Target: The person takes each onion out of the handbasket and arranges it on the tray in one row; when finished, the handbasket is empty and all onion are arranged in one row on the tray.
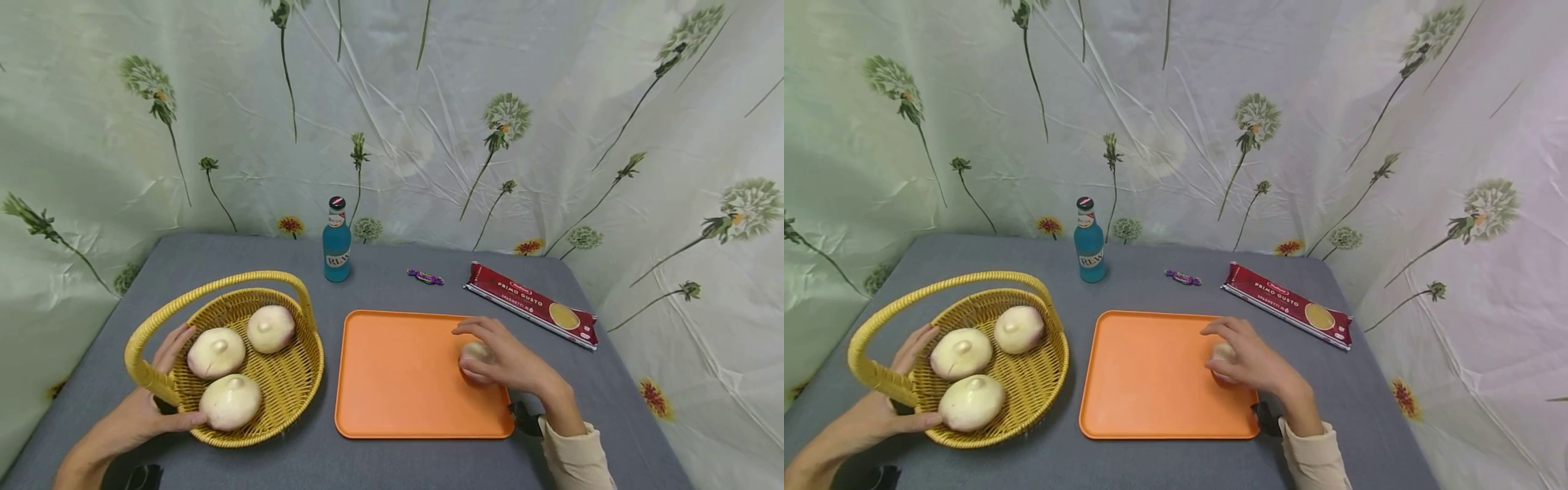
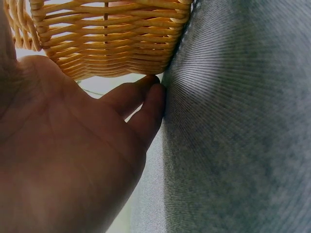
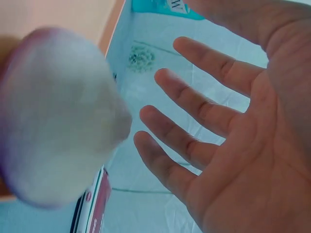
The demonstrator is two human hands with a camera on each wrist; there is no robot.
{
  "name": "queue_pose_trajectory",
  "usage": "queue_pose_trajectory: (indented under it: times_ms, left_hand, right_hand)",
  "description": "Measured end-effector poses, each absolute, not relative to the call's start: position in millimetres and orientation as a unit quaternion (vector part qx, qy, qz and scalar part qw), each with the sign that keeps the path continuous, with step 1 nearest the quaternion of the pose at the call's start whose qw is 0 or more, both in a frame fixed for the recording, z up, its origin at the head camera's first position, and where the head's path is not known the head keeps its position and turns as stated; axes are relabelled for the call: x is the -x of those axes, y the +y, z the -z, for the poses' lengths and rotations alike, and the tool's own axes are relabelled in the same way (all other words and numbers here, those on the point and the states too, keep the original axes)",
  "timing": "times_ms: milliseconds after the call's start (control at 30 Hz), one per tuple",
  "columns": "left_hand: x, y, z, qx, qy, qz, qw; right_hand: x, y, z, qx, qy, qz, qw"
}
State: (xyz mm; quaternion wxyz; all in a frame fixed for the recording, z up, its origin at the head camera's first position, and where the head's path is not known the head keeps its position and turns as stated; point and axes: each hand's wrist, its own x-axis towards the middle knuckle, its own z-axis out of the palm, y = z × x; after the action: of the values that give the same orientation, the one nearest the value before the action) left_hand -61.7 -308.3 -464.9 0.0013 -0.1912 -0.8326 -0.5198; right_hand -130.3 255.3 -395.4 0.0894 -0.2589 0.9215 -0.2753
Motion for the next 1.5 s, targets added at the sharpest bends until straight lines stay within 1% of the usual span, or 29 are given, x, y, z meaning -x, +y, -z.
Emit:
queue_pose_trajectory:
  times_ms: [367, 500, 700, 1267, 1500]
  left_hand:
    - [59, -309, 465, 0.184, -0.832, 0.523, -0.005]
    - [59, -309, 465, 0.181, -0.83, 0.528, -0.008]
    - [60, -309, 465, 0.182, -0.828, 0.53, -0.004]
    - [60, -310, 465, 0.178, -0.828, 0.532, -0.006]
    - [60, -310, 465, 0.174, -0.828, 0.533, -0.015]
  right_hand:
    - [130, 229, 392, 0.32, 0.908, 0.258, 0.079]
    - [130, 218, 388, 0.328, 0.904, 0.259, 0.094]
    - [131, 204, 387, 0.348, 0.897, 0.259, 0.088]
    - [127, 172, 383, 0.377, 0.882, 0.262, 0.109]
    - [124, 162, 384, 0.391, 0.876, 0.259, 0.114]
